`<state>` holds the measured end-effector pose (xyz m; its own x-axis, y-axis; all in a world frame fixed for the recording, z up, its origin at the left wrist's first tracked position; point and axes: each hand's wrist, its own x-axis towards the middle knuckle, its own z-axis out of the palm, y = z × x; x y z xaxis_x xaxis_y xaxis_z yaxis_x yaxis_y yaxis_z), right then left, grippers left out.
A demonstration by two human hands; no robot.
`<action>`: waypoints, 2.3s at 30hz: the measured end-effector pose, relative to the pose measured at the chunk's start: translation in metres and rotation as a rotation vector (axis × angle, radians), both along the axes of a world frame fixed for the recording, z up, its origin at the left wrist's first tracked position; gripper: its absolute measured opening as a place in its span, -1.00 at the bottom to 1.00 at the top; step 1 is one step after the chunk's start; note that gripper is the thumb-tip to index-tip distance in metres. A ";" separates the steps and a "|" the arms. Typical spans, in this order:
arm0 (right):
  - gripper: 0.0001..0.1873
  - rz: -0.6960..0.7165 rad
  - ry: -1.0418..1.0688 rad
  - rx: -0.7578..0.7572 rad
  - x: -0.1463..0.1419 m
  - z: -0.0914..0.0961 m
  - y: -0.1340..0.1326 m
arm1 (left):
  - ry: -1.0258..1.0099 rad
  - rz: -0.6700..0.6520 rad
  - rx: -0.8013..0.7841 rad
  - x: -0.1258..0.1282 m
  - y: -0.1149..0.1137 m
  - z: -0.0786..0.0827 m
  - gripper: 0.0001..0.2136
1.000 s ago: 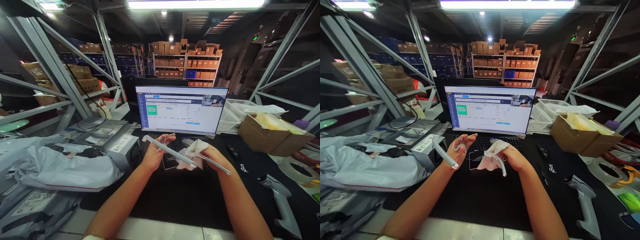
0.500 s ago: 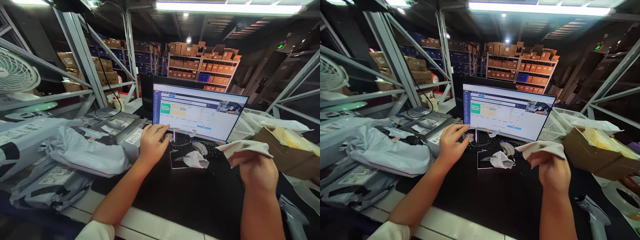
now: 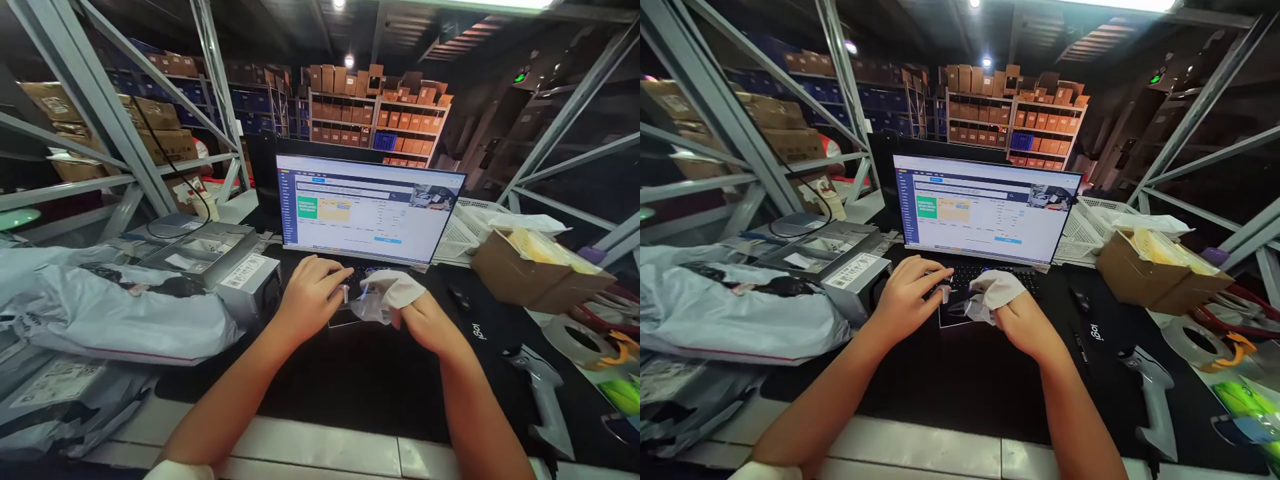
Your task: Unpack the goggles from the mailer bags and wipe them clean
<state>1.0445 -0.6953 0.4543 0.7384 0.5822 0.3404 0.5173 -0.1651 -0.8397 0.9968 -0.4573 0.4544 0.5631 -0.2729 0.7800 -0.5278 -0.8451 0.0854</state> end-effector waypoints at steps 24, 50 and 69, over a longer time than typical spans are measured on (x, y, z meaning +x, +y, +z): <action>-0.72 0.288 0.103 -0.018 0.017 -0.003 -0.014 | 0.191 -0.097 -0.259 -0.001 -0.007 -0.003 -0.62; -0.77 0.323 0.305 0.078 0.022 -0.006 -0.005 | 0.111 0.042 -0.155 -0.002 -0.028 -0.012 -0.53; -0.84 0.198 0.354 0.120 0.017 -0.011 0.009 | 0.031 -0.060 -0.012 -0.003 -0.021 -0.011 -0.57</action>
<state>1.0616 -0.6859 0.4435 0.6999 0.6961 0.1601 0.2056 0.0183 -0.9785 0.9942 -0.4786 0.4436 0.5698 -0.2977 0.7660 -0.5745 -0.8108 0.1122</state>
